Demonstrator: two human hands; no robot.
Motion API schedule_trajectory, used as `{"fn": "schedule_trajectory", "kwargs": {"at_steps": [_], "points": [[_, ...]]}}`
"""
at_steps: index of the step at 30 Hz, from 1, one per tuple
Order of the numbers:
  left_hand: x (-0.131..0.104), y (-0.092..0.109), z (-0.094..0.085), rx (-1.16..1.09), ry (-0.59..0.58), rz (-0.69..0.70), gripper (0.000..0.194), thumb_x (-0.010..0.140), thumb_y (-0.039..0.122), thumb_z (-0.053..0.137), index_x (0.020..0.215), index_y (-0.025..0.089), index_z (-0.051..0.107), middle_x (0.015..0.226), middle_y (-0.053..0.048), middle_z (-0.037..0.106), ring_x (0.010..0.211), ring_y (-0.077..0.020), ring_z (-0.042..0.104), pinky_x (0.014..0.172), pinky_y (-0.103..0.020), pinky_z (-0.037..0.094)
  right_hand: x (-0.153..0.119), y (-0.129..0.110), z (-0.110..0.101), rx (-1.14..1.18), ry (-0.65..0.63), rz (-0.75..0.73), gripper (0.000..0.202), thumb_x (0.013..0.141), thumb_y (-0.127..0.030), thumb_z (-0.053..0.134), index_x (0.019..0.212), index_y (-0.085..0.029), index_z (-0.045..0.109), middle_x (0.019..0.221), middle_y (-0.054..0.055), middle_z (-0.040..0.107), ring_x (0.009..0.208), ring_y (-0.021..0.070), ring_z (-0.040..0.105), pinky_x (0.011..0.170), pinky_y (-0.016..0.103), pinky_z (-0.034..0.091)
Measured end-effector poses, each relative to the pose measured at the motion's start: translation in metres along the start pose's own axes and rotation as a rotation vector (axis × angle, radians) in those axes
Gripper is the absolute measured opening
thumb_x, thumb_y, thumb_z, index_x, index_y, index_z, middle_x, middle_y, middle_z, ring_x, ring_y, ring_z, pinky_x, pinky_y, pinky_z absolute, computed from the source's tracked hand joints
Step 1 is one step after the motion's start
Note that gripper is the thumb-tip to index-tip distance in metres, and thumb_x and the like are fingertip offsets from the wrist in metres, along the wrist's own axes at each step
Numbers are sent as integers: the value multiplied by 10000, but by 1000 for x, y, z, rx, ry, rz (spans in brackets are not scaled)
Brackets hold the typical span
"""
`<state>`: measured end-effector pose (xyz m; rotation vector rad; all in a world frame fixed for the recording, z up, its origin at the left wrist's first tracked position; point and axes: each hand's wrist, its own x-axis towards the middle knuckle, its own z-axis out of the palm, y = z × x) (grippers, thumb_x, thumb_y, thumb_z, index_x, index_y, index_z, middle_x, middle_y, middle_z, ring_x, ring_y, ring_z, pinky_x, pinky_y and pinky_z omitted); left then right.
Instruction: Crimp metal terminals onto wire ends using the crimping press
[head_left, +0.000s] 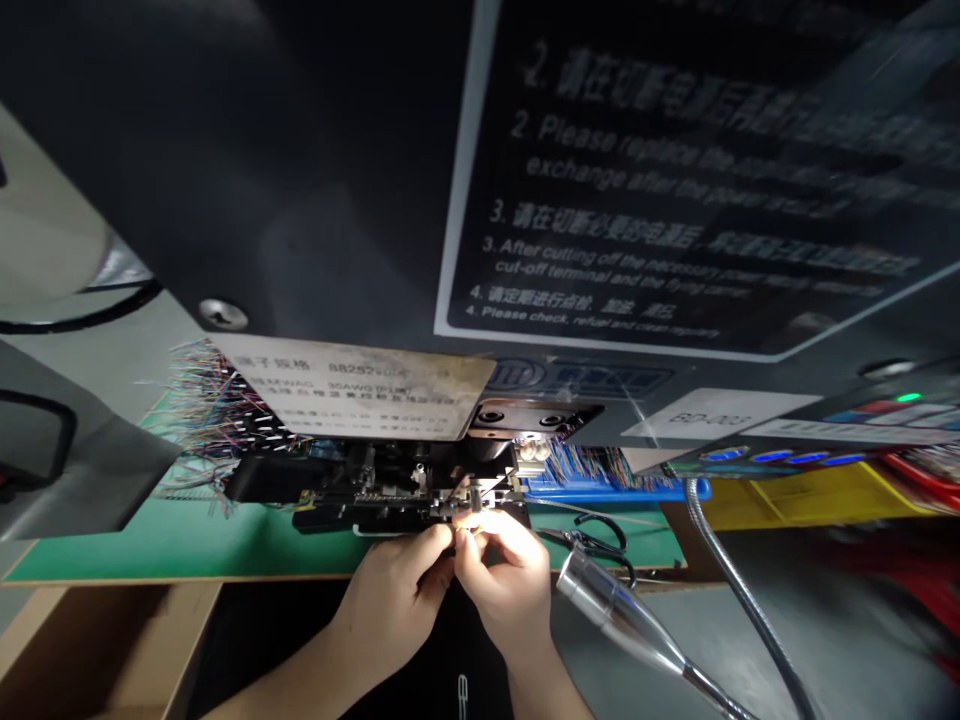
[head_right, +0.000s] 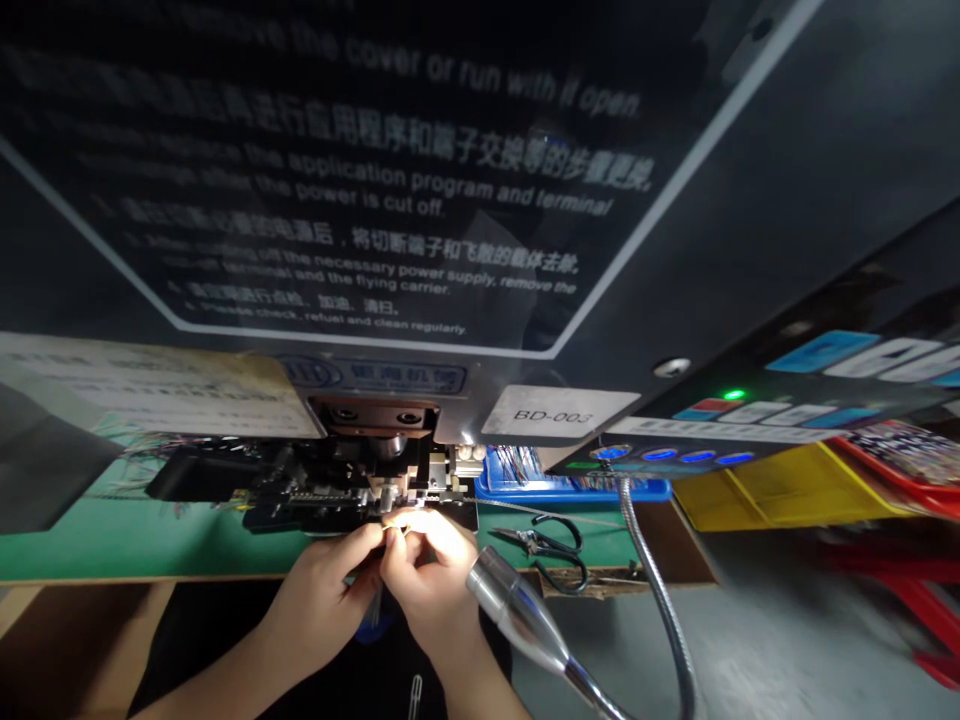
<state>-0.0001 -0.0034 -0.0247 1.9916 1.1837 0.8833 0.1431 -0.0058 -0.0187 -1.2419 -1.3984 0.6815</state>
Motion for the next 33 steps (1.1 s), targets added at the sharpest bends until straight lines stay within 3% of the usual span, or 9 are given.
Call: {"fn": "schedule_trajectory", "kwargs": {"at_steps": [2, 6, 13, 18, 25, 28, 33], "points": [[0, 1, -1, 2, -3, -3, 150, 916, 133, 478, 888, 228, 591, 808, -3, 734, 719, -176, 707, 640, -234, 502, 1, -1, 1, -4, 13, -24, 133, 796, -126, 606, 827, -180, 724, 613, -5, 615, 478, 125, 505, 481, 249, 457], [0, 3, -2, 14, 0, 4, 155, 932, 150, 466, 852, 224, 577, 780, 0, 726, 681, -170, 694, 609, -230, 487, 0, 1, 2, 5, 31, -11, 109, 814, -166, 620, 861, -172, 719, 502, -53, 485, 422, 112, 423, 442, 247, 410], [-2, 0, -2, 12, -6, 26, 141, 937, 155, 476, 897, 234, 586, 796, 11, 726, 689, -158, 691, 621, -218, 479, -2, 4, 0, -25, -4, -10, 135, 808, -145, 610, 895, -171, 710, 574, -28, 550, 462, 121, 467, 468, 246, 442], [-2, 0, -2, -48, -48, 4, 130, 961, 192, 472, 937, 237, 592, 810, 10, 712, 700, -153, 680, 620, -215, 472, -2, 5, -2, 15, -24, 32, 75, 814, -161, 611, 749, -179, 644, 538, -48, 474, 468, 115, 447, 448, 231, 387], [-5, -3, 0, -69, -60, 41, 143, 964, 207, 469, 1026, 236, 595, 853, -10, 712, 753, -167, 685, 669, -232, 486, -5, 5, -3, 50, -44, 85, 108, 850, -154, 567, 749, -183, 591, 639, -10, 554, 506, 121, 502, 447, 228, 409], [-4, -4, 1, 1, -29, 35, 140, 950, 183, 475, 976, 232, 603, 840, -6, 723, 739, -178, 696, 654, -242, 486, -5, 5, -2, -4, 3, -15, 90, 818, -109, 599, 849, -185, 637, 641, -17, 597, 478, 118, 526, 446, 226, 442], [-2, -3, 1, 26, -4, 37, 136, 950, 183, 481, 973, 239, 603, 854, 5, 735, 755, -182, 712, 659, -248, 504, -1, 5, -3, -23, -14, -239, 232, 795, -16, 616, 915, -198, 696, 849, 37, 740, 677, 152, 687, 628, 237, 559]]}}
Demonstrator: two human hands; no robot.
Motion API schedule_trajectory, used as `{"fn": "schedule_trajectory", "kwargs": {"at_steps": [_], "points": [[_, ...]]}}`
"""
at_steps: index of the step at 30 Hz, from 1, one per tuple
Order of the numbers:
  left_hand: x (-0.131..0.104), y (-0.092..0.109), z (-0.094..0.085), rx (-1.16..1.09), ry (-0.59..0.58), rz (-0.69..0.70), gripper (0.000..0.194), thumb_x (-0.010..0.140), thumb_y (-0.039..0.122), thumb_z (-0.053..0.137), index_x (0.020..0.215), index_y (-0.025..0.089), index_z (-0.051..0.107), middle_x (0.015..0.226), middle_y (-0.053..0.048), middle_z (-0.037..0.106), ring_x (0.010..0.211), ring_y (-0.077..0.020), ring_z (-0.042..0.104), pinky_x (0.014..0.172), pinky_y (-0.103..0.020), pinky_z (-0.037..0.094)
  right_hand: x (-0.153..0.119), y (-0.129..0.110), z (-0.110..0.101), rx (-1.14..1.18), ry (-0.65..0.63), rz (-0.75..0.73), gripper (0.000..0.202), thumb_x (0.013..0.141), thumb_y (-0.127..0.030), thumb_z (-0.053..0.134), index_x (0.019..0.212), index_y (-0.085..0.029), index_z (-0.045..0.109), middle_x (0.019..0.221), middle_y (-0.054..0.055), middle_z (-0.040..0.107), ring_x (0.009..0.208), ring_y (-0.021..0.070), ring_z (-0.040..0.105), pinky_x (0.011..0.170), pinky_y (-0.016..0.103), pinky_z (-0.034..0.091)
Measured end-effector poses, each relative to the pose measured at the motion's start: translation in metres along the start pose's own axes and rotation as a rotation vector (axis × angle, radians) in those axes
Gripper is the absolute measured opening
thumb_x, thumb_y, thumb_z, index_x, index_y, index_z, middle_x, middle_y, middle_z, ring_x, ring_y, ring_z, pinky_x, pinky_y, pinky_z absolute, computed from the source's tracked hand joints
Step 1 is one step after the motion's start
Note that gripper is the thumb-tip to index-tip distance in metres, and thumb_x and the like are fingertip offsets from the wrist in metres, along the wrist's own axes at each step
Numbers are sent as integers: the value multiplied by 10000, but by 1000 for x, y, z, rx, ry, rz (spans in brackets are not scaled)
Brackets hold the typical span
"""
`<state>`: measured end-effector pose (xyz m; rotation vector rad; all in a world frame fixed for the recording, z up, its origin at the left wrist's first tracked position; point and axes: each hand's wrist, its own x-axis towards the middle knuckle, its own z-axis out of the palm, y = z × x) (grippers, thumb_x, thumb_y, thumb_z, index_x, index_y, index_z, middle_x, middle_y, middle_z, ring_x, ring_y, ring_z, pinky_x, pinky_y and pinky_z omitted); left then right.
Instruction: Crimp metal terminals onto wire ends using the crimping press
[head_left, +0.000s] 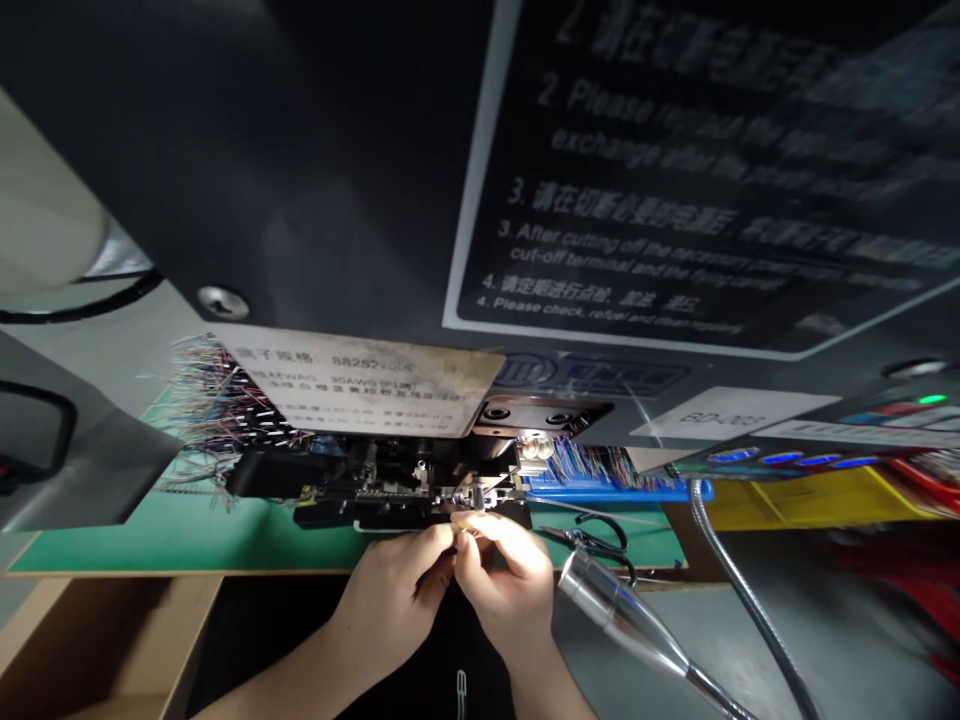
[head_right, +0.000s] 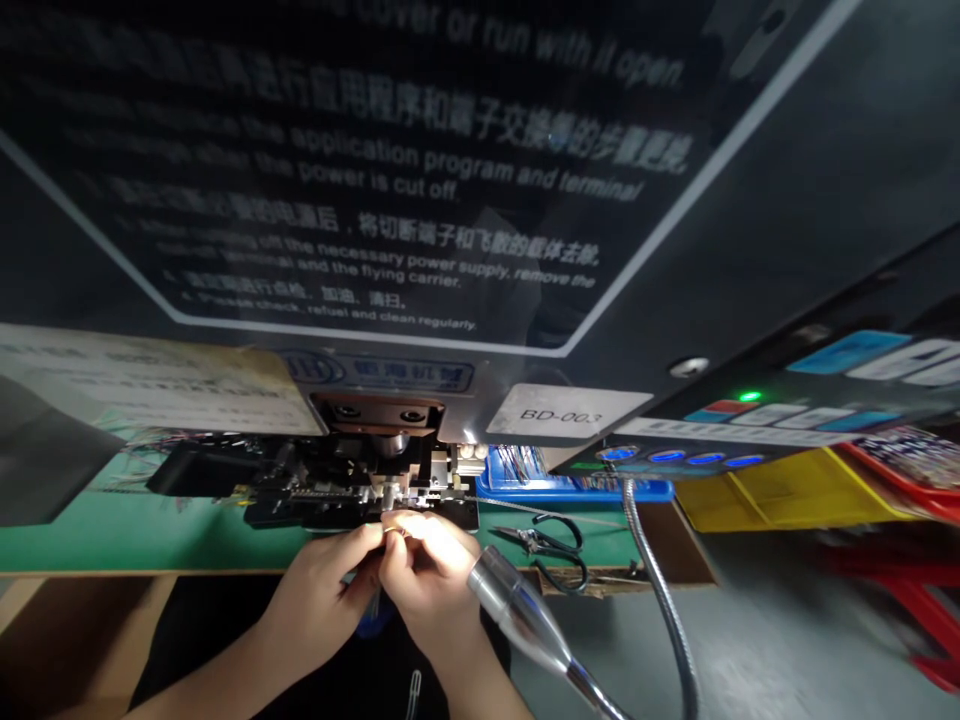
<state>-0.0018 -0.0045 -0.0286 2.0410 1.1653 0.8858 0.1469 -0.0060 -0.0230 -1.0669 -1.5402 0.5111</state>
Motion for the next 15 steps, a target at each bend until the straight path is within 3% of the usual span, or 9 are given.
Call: {"fn": "schedule_trajectory", "kwargs": {"at_steps": [8, 15], "points": [[-1, 0, -3, 10, 17, 2, 162, 941, 159, 477, 990, 249, 601, 859, 7, 740, 767, -186, 721, 666, -256, 525, 0, 2, 6, -40, 77, -27, 191, 797, -63, 640, 936, -180, 699, 742, 29, 694, 527, 130, 579, 496, 248, 490], [2, 0, -2, 0, 80, 20, 190, 906, 111, 511, 999, 253, 595, 911, 14, 760, 781, -173, 733, 689, -238, 539, 6, 2, 7, -73, 53, -44, 98, 820, -90, 621, 833, -173, 672, 574, -35, 514, 463, 115, 451, 447, 243, 395]]}}
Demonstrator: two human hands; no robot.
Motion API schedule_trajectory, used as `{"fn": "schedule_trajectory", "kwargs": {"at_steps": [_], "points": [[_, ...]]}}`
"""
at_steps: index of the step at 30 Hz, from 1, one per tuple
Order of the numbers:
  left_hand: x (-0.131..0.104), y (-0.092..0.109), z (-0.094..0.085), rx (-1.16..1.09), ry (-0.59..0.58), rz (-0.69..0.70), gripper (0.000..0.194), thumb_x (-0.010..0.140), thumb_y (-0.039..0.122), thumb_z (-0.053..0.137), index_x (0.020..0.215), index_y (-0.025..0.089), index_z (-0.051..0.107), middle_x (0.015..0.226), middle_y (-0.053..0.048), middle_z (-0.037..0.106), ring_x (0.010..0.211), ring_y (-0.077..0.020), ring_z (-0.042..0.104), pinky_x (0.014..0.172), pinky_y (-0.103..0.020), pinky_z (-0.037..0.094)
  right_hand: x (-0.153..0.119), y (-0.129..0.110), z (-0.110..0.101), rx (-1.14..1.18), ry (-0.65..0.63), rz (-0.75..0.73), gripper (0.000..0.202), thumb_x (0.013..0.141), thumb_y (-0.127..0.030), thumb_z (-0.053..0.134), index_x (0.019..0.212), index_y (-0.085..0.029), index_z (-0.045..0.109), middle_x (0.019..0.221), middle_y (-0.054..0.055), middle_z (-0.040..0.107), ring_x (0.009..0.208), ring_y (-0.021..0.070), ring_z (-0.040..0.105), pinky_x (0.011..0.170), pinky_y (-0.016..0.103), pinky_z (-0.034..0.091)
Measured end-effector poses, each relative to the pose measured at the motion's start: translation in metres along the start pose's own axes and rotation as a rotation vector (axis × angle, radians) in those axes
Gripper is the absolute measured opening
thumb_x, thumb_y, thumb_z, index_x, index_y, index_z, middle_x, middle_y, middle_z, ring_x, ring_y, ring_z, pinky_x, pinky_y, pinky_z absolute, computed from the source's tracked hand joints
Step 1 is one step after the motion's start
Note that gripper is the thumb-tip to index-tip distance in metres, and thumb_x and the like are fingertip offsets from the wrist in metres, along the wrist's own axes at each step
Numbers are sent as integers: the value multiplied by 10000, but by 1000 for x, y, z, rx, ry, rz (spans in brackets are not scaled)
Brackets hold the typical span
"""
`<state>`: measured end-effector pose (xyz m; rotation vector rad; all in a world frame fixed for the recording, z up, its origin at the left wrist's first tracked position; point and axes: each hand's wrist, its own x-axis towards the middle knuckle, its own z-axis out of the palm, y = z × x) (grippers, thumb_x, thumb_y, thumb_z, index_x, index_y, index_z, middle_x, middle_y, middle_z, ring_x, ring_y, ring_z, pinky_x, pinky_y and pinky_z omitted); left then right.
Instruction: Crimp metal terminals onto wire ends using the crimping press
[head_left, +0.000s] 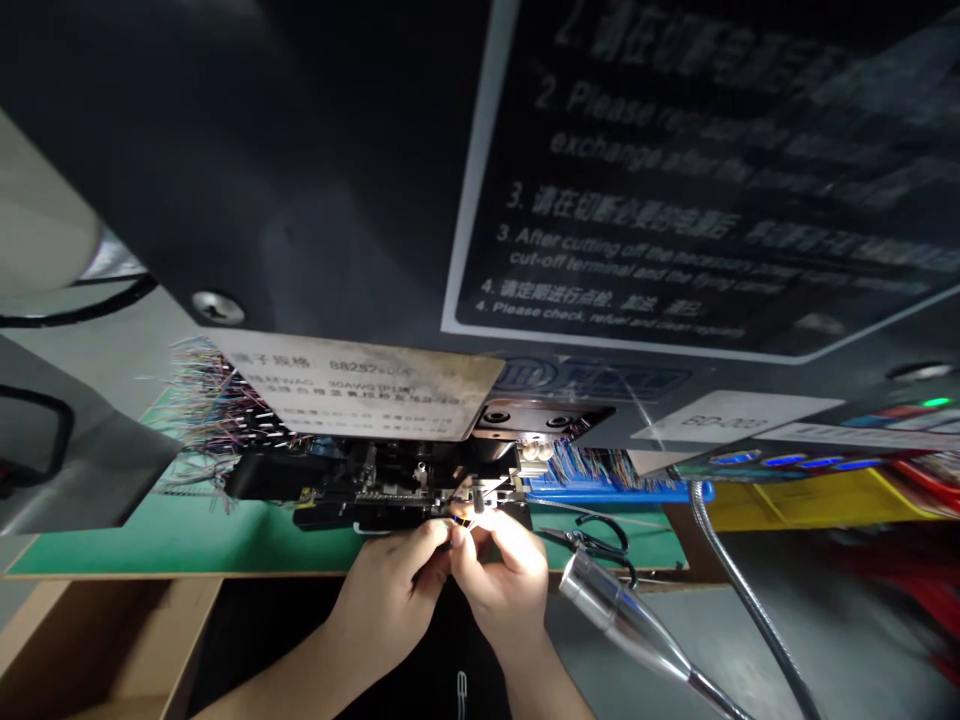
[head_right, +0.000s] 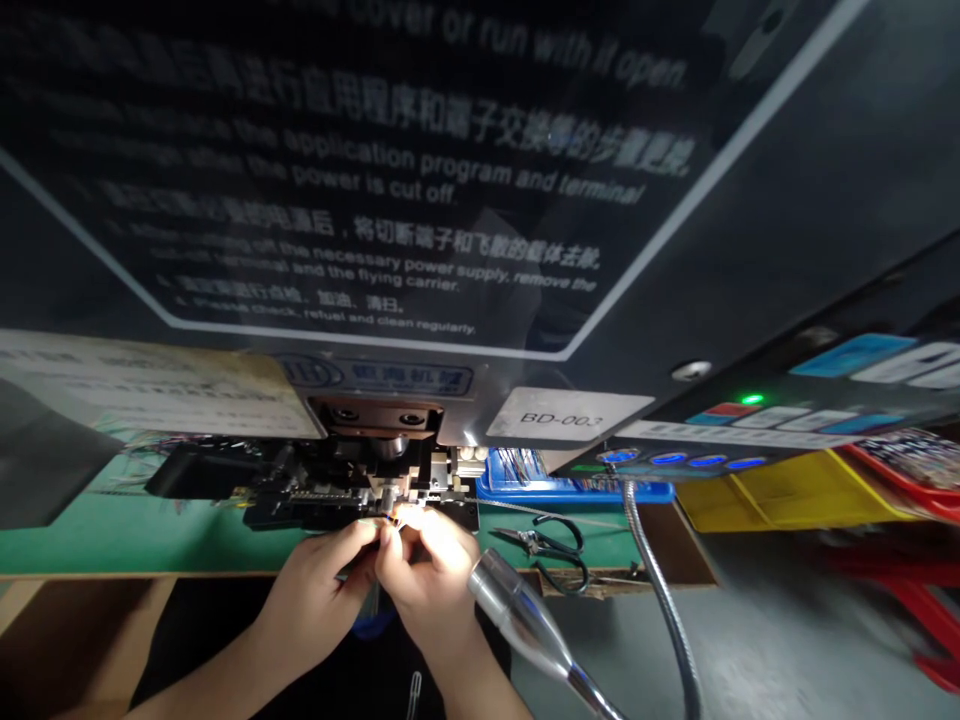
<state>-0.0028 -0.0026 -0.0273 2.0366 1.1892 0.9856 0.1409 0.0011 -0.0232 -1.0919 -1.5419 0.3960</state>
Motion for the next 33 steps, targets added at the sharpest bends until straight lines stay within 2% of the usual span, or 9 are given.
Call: {"fn": "schedule_trajectory", "kwargs": {"at_steps": [6, 12, 17, 20, 24, 28, 33], "points": [[1, -1, 1, -22, -17, -20, 202, 905, 106, 503, 994, 252, 611, 926, 7, 760, 805, -179, 733, 700, -243, 538, -1, 0, 1, 15, -1, 18, 109, 831, -94, 615, 860, -182, 671, 601, -31, 547, 479, 116, 483, 471, 242, 418], [0, 0, -2, -44, -71, -48, 177, 927, 143, 491, 990, 250, 617, 900, 5, 752, 803, -186, 725, 697, -256, 535, -5, -2, -3, 32, -26, 150, 123, 832, -149, 640, 950, -166, 666, 532, -68, 478, 436, 108, 458, 445, 226, 428], [0, 1, -3, -63, -115, -68, 144, 909, 130, 499, 882, 232, 597, 792, 9, 726, 702, -170, 703, 617, -230, 505, -2, -5, -7, 78, -101, 130, 104, 822, -83, 609, 825, -181, 642, 680, 6, 639, 549, 137, 586, 544, 255, 500], [1, 1, -4, -99, -142, -70, 163, 907, 115, 501, 936, 241, 600, 849, 9, 734, 767, -165, 711, 672, -223, 514, 0, -7, -10, 94, -138, 127, 160, 804, -43, 584, 753, -193, 608, 692, 4, 645, 572, 138, 606, 547, 247, 504], [1, 4, -5, -74, -135, -73, 156, 932, 146, 490, 971, 249, 601, 893, 9, 743, 803, -172, 713, 687, -232, 514, -1, -6, -9, 56, -104, 59, 202, 796, -26, 598, 878, -199, 664, 793, 24, 713, 654, 157, 670, 610, 252, 548], [1, 6, -6, -19, -98, -42, 145, 940, 162, 491, 966, 257, 598, 833, 26, 739, 724, -164, 704, 632, -227, 499, -3, -1, -6, 25, -38, 20, 233, 797, -62, 632, 980, -198, 678, 797, 28, 731, 505, 121, 595, 515, 246, 524], [2, 5, -4, -4, -48, -22, 157, 928, 141, 494, 968, 253, 596, 865, 16, 747, 745, -163, 712, 667, -227, 521, 0, -1, -3, 21, -32, 28, 135, 816, -92, 610, 884, -184, 682, 639, 1, 650, 471, 119, 528, 478, 249, 479]]}}
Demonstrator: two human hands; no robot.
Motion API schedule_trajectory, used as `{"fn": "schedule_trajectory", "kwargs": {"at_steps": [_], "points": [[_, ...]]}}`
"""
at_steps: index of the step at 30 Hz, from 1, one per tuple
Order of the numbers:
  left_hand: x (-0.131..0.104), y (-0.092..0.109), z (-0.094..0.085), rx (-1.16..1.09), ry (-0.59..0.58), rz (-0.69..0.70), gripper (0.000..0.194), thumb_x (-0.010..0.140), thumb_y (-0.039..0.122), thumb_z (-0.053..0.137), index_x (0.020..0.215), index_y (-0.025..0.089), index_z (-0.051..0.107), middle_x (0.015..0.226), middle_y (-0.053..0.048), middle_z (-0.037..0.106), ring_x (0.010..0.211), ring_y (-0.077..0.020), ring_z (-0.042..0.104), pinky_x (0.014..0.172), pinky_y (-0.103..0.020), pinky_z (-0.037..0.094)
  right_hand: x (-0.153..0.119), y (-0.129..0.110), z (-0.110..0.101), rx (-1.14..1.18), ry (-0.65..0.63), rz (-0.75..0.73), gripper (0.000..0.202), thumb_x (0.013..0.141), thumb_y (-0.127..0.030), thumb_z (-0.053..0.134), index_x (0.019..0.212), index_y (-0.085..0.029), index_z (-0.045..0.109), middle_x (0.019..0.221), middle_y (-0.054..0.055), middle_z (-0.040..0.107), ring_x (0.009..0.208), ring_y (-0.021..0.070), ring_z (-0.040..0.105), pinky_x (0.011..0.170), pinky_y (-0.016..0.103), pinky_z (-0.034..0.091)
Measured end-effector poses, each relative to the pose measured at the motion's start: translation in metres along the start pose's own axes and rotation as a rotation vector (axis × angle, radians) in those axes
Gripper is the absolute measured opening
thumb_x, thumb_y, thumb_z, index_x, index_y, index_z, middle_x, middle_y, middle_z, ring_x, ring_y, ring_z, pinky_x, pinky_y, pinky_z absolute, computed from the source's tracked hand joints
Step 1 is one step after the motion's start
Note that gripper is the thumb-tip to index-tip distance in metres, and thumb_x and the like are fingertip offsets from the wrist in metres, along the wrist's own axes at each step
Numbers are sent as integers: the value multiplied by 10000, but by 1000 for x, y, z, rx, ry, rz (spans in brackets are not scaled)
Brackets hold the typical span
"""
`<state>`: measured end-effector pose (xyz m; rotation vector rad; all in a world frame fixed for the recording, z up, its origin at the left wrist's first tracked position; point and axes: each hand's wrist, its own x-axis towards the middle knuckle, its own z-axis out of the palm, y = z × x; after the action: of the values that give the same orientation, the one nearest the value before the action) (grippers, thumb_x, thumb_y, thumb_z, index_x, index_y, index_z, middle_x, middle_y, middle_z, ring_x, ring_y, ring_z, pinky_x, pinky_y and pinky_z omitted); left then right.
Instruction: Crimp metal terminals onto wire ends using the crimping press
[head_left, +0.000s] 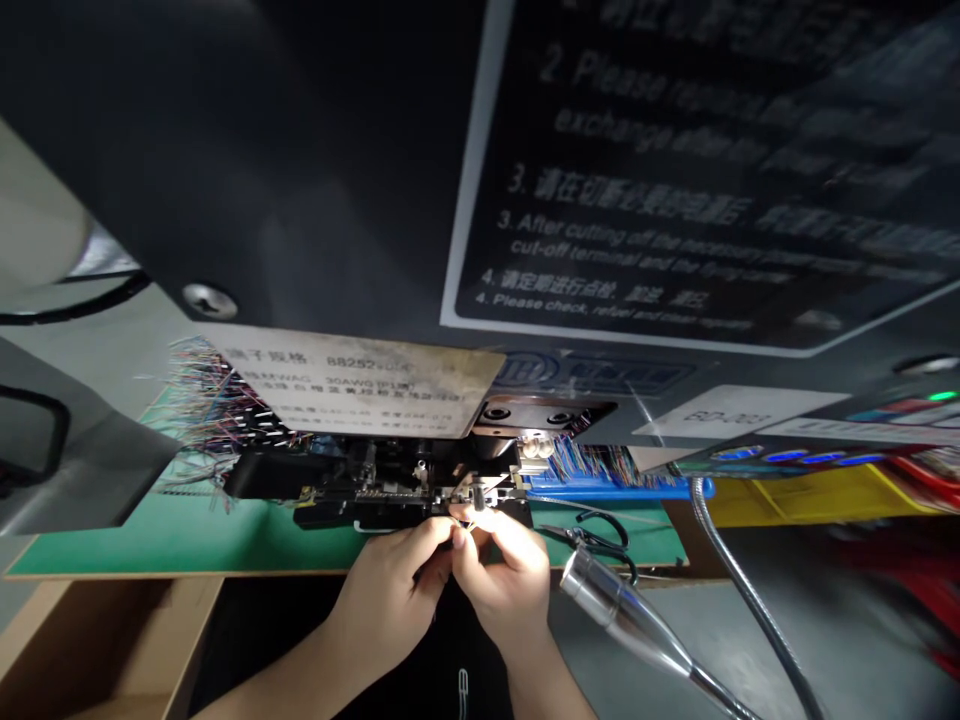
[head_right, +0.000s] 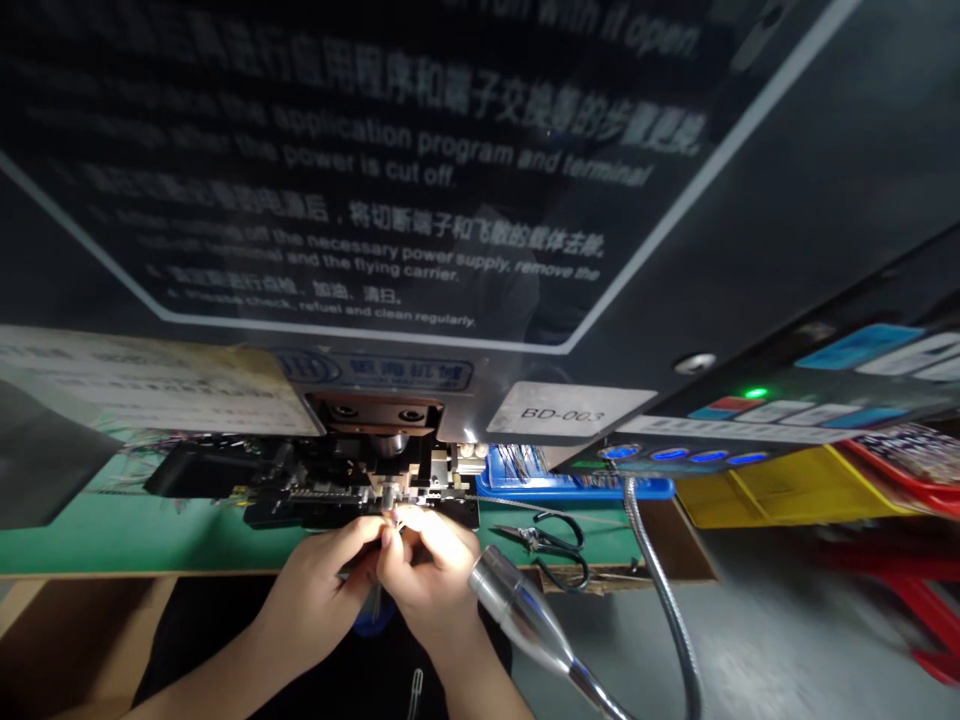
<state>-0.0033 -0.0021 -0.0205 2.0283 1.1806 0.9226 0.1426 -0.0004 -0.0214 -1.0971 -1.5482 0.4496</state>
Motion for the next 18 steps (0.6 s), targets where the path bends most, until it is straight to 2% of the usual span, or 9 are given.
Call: {"fn": "schedule_trajectory", "kwargs": {"at_steps": [4, 10, 12, 15, 18], "points": [[1, -1, 2, 2, 6, -20, 159, 917, 127, 507, 959, 254, 594, 870, 17, 747, 755, -164, 716, 673, -227, 525, 2, -1, 1, -5, 4, 4, 93, 819, -104, 610, 822, -185, 655, 572, -29, 553, 460, 116, 466, 455, 247, 431], [0, -2, 2, -21, -13, -41, 157, 922, 133, 510, 966, 256, 598, 880, 23, 750, 757, -162, 716, 669, -227, 515, -2, 1, -1, -12, -14, 23, 118, 844, -115, 598, 875, -189, 685, 642, 3, 629, 496, 132, 531, 497, 260, 470], [0, -2, 2, -35, -18, -44, 145, 926, 145, 518, 965, 258, 600, 877, 27, 745, 768, -160, 712, 678, -226, 513, -9, 5, -2, -9, -21, 21, 164, 839, -115, 612, 959, -198, 689, 668, -1, 644, 516, 136, 558, 527, 259, 497], [-2, -2, 0, -49, -31, -31, 119, 937, 190, 529, 1001, 255, 605, 867, 18, 738, 755, -162, 703, 670, -229, 511, -26, 14, -5, 30, -10, 66, 255, 827, -145, 633, 1071, -218, 630, 611, -52, 560, 481, 123, 521, 495, 232, 478], [-7, -3, 1, -90, -62, -15, 85, 937, 225, 536, 983, 242, 606, 796, 19, 715, 692, -152, 682, 644, -227, 504, -46, 19, -6, 127, -23, 162, 144, 853, -250, 600, 990, -215, 571, 570, -80, 458, 441, 105, 438, 434, 203, 399]]}}
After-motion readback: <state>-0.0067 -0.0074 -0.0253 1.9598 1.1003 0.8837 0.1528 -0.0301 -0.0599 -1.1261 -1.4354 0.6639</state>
